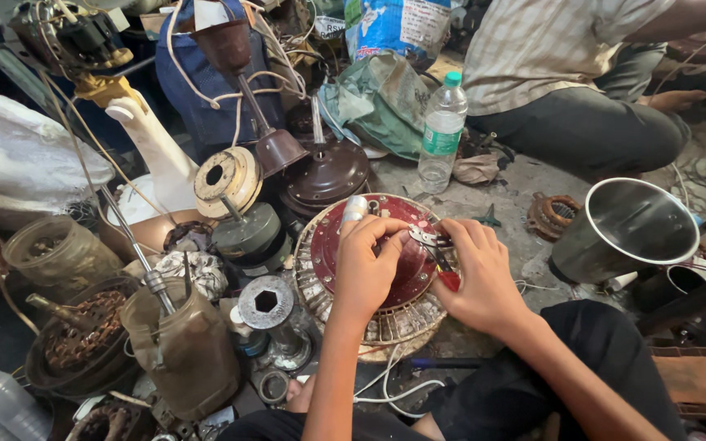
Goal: The person sits on the floor repairing a ceiling fan motor. They use a screwdriver to work on the red fan housing, connect and route the motor wires, use pliers to adjust wiring, and reposition the capacitor and wires on the fan body.
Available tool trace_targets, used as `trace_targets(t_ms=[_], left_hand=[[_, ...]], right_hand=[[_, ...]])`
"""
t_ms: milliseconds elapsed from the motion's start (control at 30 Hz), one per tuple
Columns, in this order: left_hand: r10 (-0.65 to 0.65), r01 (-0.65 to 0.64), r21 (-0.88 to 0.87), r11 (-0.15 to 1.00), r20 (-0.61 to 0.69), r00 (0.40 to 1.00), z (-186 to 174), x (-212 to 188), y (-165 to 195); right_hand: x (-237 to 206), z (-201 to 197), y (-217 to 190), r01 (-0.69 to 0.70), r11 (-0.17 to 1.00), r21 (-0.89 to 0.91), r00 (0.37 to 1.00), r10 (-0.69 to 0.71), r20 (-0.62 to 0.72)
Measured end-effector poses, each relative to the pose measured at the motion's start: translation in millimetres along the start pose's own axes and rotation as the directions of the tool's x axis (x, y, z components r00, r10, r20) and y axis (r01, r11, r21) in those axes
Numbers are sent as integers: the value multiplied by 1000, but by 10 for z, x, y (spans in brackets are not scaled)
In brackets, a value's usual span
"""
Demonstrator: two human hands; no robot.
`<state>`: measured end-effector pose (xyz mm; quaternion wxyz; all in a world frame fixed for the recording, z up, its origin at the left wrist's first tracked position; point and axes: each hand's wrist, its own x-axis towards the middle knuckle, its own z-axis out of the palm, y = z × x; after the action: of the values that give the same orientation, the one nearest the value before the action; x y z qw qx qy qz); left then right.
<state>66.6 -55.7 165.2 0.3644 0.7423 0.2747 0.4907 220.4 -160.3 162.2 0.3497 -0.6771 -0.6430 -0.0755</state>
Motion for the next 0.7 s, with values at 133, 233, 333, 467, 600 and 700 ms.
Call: trace_targets(t_ms=[133, 233, 333, 467, 600, 700], left_hand=[[94, -94, 33, 995, -13, 995, 1, 8, -49], [73, -73, 63, 995, -9, 997, 15, -1, -66], [46, -45, 60, 997, -10, 999, 25, -1, -63], [41, -40, 48, 998, -11, 999, 12, 6, -51], [52, -50, 65, 997, -21, 998, 8, -8, -28], [67, -65, 73, 995, -35, 997, 11, -14, -5]], right_hand=[[22, 3, 14, 44, 999, -23, 999, -44, 14], [33, 7, -5, 57, 997, -54, 998, -57, 14], [57, 3, -35, 45, 998, -41, 999, -44, 23], [86, -13, -73, 29, 997, -73, 1000, -29, 8], [82, -21, -78, 48, 994, -96, 998, -51, -27], [73, -6, -25, 40, 992, -117, 997, -47, -56]])
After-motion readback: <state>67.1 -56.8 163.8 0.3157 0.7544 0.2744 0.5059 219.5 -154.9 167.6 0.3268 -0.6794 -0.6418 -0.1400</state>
